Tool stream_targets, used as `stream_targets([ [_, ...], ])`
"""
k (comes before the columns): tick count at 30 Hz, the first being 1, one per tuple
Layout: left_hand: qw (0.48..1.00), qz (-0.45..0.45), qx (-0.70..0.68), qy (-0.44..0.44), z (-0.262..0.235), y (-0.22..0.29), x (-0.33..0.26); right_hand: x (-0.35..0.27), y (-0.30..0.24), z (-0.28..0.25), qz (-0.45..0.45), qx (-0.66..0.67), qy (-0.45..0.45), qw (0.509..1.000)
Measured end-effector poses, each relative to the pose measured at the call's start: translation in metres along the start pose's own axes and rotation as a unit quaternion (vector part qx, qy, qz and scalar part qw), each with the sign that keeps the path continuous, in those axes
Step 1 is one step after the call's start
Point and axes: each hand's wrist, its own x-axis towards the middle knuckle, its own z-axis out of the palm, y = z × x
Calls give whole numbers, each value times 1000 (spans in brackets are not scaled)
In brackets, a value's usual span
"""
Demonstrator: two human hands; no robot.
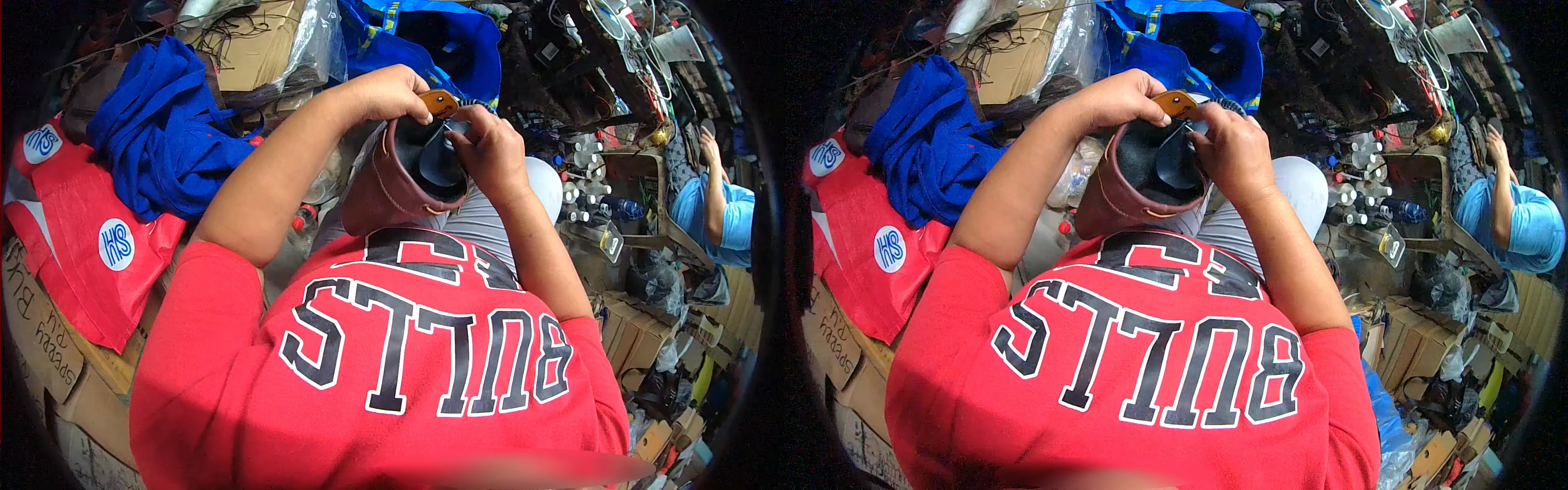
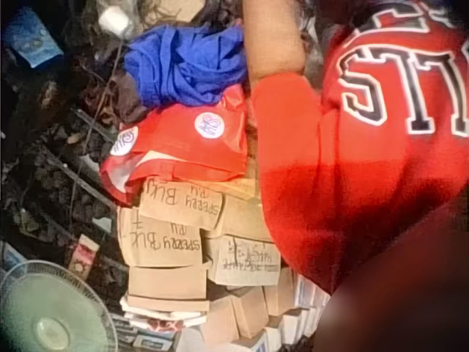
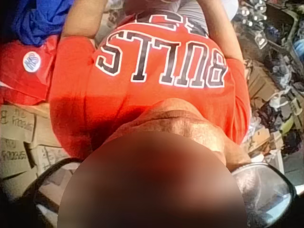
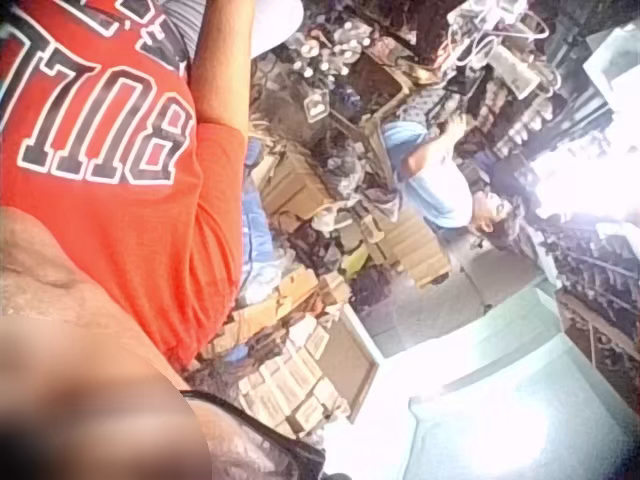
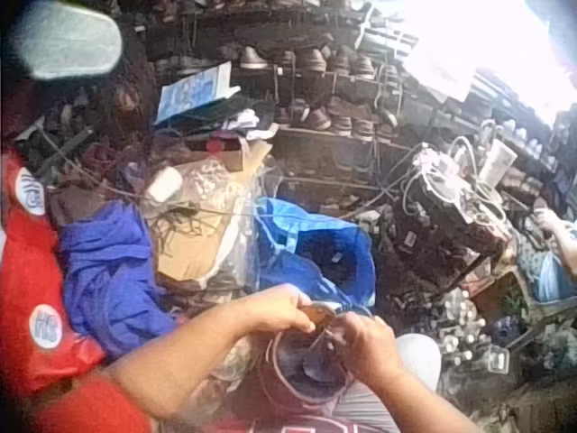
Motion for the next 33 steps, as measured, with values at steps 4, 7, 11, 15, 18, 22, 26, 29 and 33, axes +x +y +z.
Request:
stream_targets([
  [4, 993, -21, -80, -80, -10, -7, 19, 4, 7, -3, -172, -71, 21, 982],
  [7, 985, -78, -119, -102, -13, -10, 31, 3, 23, -1, -172, -12, 32, 984],
  [11, 970, -92, -181, -133, -17, -21, 38, 11, 35, -1, -165, 29, -1, 986],
  [15, 963, -100, -202, -145, -18, -23, 42, 17, 40, -9, -142, 94, -57, 984],
  [18, 959, -95, -211, -162, -20, -27, 43, 23, 40, -12, -122, 123, -99, 980],
  [22, 954, -116, -219, -171, -19, -17, 39, 24, 43, -15, -137, 142, -111, 974],
  [26, 959, -112, -214, -148, -14, -16, 35, 18, 38, -13, -120, 134, -98, 979],
  [29, 965, -102, -207, -129, -11, -14, 31, 14, 29, -16, -115, 87, -83, 986],
  [33, 979, -87, -166, -85, -5, -6, 21, 5, 15, -16, -90, 47, -56, 993],
])
